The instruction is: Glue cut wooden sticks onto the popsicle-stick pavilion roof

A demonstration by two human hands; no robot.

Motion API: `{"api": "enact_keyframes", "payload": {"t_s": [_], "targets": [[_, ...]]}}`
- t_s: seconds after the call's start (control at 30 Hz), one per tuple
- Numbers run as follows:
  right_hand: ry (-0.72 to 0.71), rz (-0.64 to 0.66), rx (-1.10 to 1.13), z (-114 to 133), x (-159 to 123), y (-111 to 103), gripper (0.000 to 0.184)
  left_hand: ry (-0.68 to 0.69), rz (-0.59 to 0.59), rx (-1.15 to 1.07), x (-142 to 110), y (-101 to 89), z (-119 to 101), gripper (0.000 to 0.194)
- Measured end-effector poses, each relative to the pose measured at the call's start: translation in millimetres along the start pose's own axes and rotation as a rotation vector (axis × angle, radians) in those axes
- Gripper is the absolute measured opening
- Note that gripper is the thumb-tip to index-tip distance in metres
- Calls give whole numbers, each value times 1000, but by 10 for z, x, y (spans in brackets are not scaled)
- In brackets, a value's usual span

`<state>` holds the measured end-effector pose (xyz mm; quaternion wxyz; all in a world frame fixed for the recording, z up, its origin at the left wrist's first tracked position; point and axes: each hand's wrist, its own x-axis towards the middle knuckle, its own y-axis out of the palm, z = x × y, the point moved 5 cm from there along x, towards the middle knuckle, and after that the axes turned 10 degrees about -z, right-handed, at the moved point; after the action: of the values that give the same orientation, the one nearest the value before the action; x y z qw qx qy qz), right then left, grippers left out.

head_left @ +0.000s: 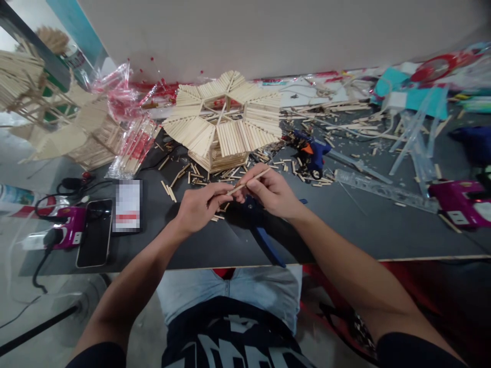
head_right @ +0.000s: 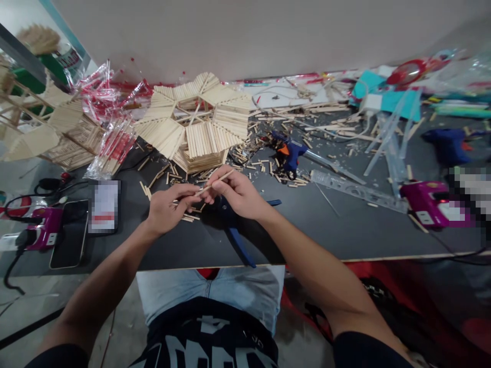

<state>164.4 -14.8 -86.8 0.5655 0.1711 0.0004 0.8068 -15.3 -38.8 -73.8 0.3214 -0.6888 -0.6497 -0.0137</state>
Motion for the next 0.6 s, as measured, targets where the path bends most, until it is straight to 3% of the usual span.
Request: {"api": "enact_keyframes", "payload": {"t_s": [0.13,0.23,0.37,0.43,0.6], "targets": [[-112,-65,-328,53,-18,-37,16,174,-49,156,19,-23,-42,15],[-247,-13,-519,73,-41,4,12,174,-28,198,26,-15,-7,17],[-377,42,-569,108,-55,53,12,139,44,263,51,-30,51,18],[-352,89,-559,106,-49,54,14,141,120,259,65,-32,72,19],[-136,300,-442,56,-52,24,18,91,323,120,81,4,76,15]]}}
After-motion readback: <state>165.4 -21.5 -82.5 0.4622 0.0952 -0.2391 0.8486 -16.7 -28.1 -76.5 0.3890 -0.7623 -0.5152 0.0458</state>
